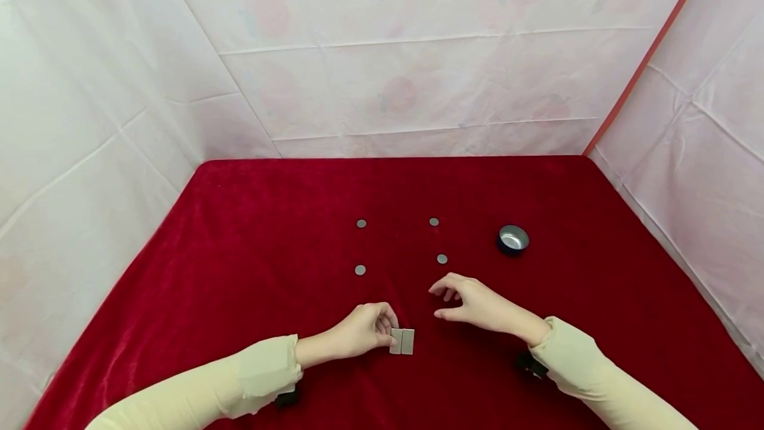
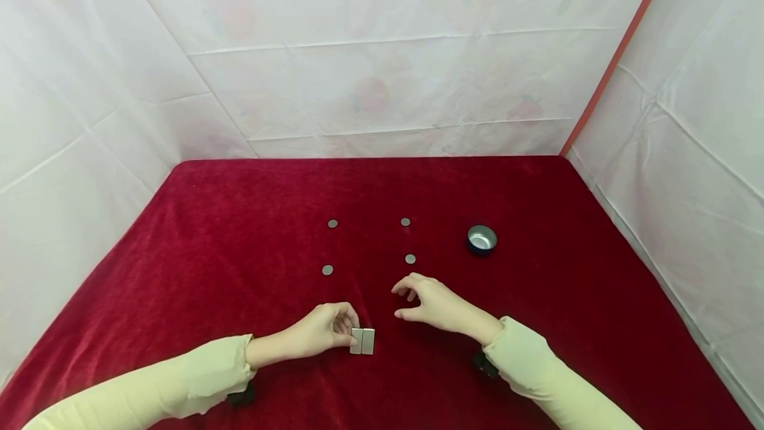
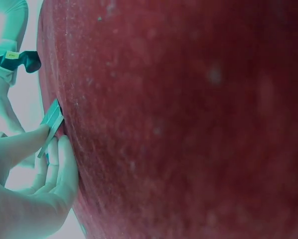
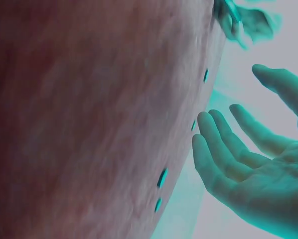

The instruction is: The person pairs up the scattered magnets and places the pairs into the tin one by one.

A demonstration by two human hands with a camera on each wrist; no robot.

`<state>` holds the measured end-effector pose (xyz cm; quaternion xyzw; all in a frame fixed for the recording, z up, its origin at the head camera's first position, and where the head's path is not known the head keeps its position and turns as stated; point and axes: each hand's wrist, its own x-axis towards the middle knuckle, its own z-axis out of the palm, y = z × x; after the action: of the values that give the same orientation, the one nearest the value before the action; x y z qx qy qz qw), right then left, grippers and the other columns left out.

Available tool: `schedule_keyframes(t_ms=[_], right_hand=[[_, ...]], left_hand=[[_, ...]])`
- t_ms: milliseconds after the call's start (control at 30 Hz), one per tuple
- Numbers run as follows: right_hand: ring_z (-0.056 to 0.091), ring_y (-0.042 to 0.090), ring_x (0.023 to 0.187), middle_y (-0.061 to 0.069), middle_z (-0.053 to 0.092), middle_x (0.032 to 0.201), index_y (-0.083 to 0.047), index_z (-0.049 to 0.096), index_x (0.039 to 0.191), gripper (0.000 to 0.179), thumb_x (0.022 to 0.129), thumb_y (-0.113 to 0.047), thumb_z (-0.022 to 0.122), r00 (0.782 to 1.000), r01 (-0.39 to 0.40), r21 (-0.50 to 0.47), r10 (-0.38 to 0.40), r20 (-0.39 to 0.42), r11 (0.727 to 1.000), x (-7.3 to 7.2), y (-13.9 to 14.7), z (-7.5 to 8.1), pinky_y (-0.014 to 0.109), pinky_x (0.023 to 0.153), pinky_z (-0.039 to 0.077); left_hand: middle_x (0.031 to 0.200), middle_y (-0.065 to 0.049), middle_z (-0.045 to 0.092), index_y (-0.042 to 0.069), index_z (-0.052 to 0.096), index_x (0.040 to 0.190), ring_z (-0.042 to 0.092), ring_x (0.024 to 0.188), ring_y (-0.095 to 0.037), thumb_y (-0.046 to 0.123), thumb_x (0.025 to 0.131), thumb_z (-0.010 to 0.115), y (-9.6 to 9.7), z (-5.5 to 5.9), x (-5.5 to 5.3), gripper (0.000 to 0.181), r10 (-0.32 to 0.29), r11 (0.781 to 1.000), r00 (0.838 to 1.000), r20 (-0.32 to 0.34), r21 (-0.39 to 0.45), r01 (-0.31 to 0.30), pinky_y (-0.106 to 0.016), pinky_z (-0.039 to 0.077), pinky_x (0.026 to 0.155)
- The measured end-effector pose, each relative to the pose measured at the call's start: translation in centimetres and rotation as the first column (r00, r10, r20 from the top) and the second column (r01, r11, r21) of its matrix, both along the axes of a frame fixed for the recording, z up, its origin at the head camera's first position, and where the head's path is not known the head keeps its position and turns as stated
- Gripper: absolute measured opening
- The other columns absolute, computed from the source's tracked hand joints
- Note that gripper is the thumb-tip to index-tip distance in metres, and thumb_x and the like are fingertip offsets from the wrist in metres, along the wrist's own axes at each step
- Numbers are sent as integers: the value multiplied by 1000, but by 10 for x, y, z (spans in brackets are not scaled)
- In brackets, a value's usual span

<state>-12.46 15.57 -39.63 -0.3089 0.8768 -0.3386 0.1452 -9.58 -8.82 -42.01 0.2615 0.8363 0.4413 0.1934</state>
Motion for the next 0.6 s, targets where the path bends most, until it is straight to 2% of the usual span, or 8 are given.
schedule_keyframes(t_ms=[100,267,467,600], right_hand=[[54,20,86,7,56,101,-3,56,108,33,82,-22,63,1000,22,-6,-22,-1,1000,-3,8,1,31,71,47],[55,21,87,8,56,102,-2,56,108,32,83,-21,63,998,56,-19,-56,-35,998,-9,18,2,32,74,47],[55,21,87,9,56,104,-2,55,109,32,83,-19,63,993,113,-42,-115,-41,993,-14,30,4,36,77,46],[54,20,87,11,56,105,-1,55,109,32,82,-17,63,988,145,-51,-147,-53,988,-18,37,6,37,77,45]], left_hand=[[70,0,57,1,58,83,54,62,-6,-3,74,66,0,0,1,12,20,999,998,64,43,-23,-18,46,58],[71,-6,61,-4,59,84,59,62,-13,-6,75,64,0,-1,2,10,30,990,983,181,134,-55,-22,49,57],[74,-8,59,-6,59,86,60,65,-18,-7,77,61,1,-2,2,9,27,977,969,246,197,-77,-25,51,59],[74,-6,58,-8,58,87,60,66,-15,-8,78,60,3,0,2,10,24,964,955,294,246,-100,-27,52,61]])
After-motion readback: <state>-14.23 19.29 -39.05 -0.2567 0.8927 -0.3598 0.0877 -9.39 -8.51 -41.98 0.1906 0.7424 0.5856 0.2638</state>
